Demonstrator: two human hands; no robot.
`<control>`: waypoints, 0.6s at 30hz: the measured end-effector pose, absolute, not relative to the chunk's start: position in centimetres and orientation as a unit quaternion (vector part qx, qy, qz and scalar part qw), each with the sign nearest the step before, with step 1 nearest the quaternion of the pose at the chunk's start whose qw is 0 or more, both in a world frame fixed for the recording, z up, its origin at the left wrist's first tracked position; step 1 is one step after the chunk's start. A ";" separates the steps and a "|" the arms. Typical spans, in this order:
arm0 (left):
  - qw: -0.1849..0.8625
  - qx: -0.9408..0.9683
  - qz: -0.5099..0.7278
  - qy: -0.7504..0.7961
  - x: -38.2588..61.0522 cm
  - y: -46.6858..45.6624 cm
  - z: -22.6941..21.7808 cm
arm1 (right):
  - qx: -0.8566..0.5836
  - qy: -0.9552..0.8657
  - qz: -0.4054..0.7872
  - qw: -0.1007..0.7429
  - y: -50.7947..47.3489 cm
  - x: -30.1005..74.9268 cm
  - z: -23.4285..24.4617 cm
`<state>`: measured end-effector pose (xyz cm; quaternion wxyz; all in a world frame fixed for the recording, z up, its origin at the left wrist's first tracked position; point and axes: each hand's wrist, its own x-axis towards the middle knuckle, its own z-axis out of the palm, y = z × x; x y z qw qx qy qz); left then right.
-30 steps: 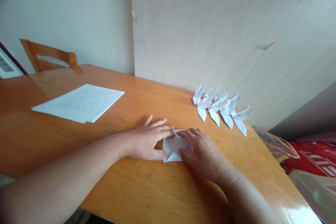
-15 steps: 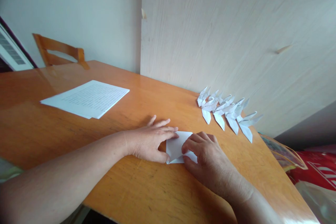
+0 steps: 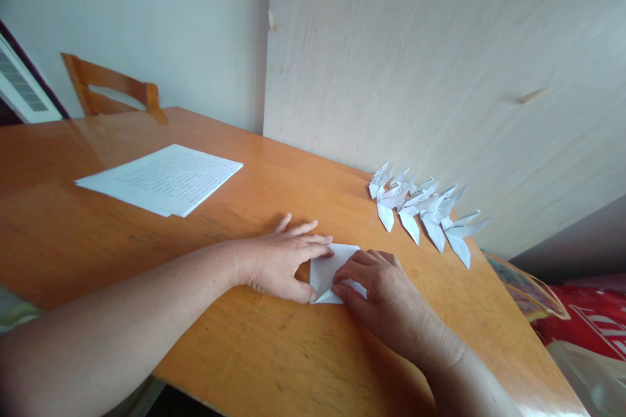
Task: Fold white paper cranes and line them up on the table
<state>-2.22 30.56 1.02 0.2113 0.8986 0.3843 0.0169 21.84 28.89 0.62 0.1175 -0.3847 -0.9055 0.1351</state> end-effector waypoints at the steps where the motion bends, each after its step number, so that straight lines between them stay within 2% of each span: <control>1: 0.213 0.898 0.016 0.385 -2.2 30.6 1.0 | -0.388 -0.903 0.140 0.122 28.9 21.8 0.6; 18: 0.212 0.896 0.009 0.390 -2.2 30.5 1.1 | -0.425 -0.884 0.148 0.124 28.9 21.1 0.8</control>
